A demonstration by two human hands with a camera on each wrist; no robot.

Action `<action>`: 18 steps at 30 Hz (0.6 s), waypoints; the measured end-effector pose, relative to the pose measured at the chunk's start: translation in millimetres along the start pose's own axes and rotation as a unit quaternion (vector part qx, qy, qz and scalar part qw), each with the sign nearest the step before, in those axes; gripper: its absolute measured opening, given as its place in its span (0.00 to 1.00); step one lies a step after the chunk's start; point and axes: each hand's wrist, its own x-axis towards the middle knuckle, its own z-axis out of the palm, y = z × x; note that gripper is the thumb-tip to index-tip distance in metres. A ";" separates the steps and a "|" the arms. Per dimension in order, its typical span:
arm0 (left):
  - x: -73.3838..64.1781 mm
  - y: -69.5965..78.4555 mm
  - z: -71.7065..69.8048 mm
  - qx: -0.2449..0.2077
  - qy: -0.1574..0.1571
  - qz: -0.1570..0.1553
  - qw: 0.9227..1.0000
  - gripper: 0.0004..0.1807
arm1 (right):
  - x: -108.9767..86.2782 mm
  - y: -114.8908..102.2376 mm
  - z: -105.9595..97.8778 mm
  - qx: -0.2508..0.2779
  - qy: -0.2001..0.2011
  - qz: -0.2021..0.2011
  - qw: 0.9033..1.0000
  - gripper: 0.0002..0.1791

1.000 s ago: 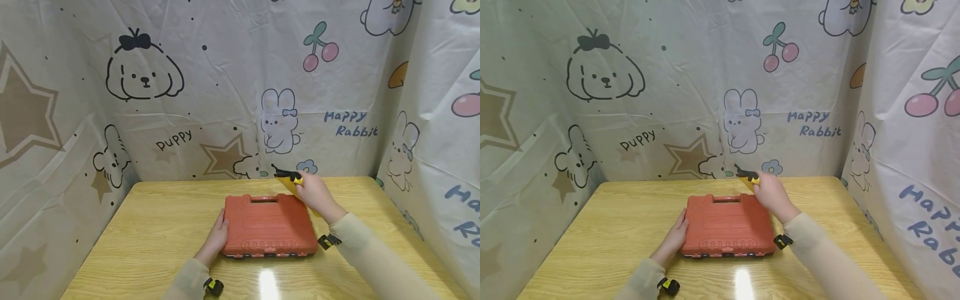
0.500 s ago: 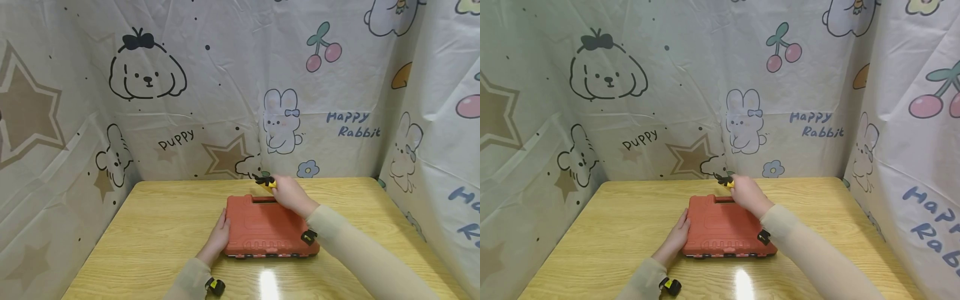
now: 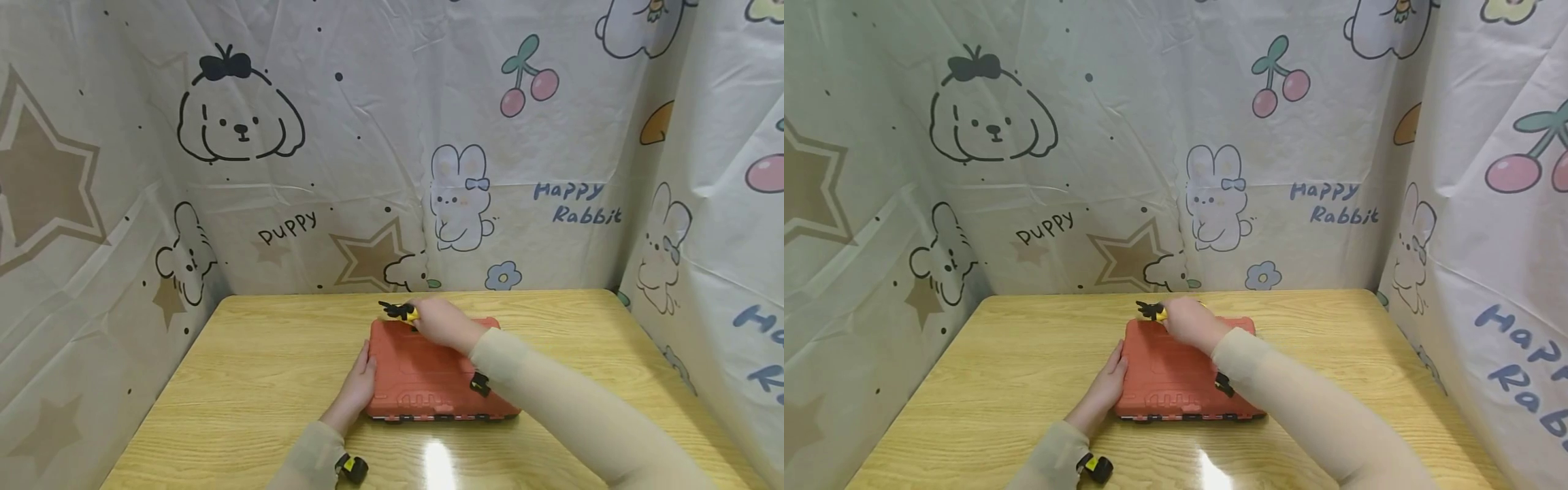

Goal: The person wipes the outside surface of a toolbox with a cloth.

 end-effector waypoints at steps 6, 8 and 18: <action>0.1 0.9 -0.3 0.000 0.005 0.002 1.000 0.31 | 8.2 -14.5 11.9 -0.032 -0.033 -0.019 0.999 0.16; -0.4 1.4 -0.3 0.002 0.006 0.001 1.000 0.31 | 10.4 -18.6 15.5 -0.050 -0.043 -0.024 0.998 0.16; 1.4 0.0 -0.4 0.003 0.007 0.012 1.000 0.31 | 21.9 -32.8 25.4 -0.083 -0.054 -0.040 0.994 0.08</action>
